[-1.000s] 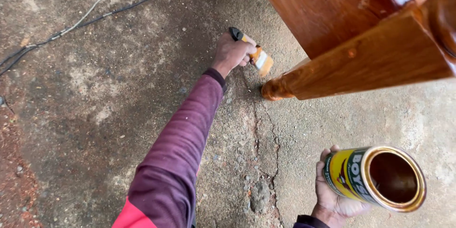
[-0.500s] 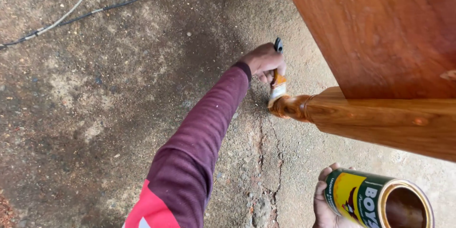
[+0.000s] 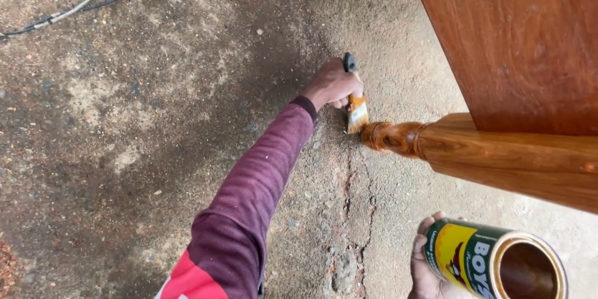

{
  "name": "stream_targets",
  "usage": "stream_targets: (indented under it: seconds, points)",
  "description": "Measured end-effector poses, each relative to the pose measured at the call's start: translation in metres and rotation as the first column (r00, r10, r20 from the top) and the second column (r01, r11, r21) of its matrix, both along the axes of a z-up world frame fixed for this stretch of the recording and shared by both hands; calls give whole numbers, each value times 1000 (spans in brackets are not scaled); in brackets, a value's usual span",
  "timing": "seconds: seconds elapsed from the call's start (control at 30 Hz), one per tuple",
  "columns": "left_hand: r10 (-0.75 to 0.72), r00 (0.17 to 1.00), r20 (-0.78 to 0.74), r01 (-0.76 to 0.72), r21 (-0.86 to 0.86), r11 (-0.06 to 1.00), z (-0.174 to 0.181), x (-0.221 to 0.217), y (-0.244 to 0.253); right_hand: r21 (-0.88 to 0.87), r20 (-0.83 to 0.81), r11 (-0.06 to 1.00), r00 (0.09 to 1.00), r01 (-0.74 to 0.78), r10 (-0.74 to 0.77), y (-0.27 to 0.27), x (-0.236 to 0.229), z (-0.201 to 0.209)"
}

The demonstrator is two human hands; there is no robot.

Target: Applying a protective varnish coating to a wooden bench using a paint brush.

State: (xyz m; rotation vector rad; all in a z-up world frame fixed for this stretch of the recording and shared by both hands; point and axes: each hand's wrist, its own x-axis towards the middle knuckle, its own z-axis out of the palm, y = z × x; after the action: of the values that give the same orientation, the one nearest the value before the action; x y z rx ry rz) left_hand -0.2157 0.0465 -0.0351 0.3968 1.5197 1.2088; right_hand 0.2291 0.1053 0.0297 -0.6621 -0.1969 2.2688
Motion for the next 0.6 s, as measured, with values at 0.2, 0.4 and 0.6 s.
stream_targets:
  seconds: [0.2, 0.4, 0.6]
  points:
    - [196, 980, 33, -197, 14, 980, -5, 26, -21, -28, -80, 999, 996, -27, 24, -6, -11, 10]
    - [429, 902, 45, -429, -22, 903, -4, 62, -27, 22, -125, 1000, 992, 15, -12, -18, -20, 40]
    - [534, 845, 32, -530, -85, 844, 28, 86, -40, 18, -197, 1000, 980, 14, -10, -9, -2, 43]
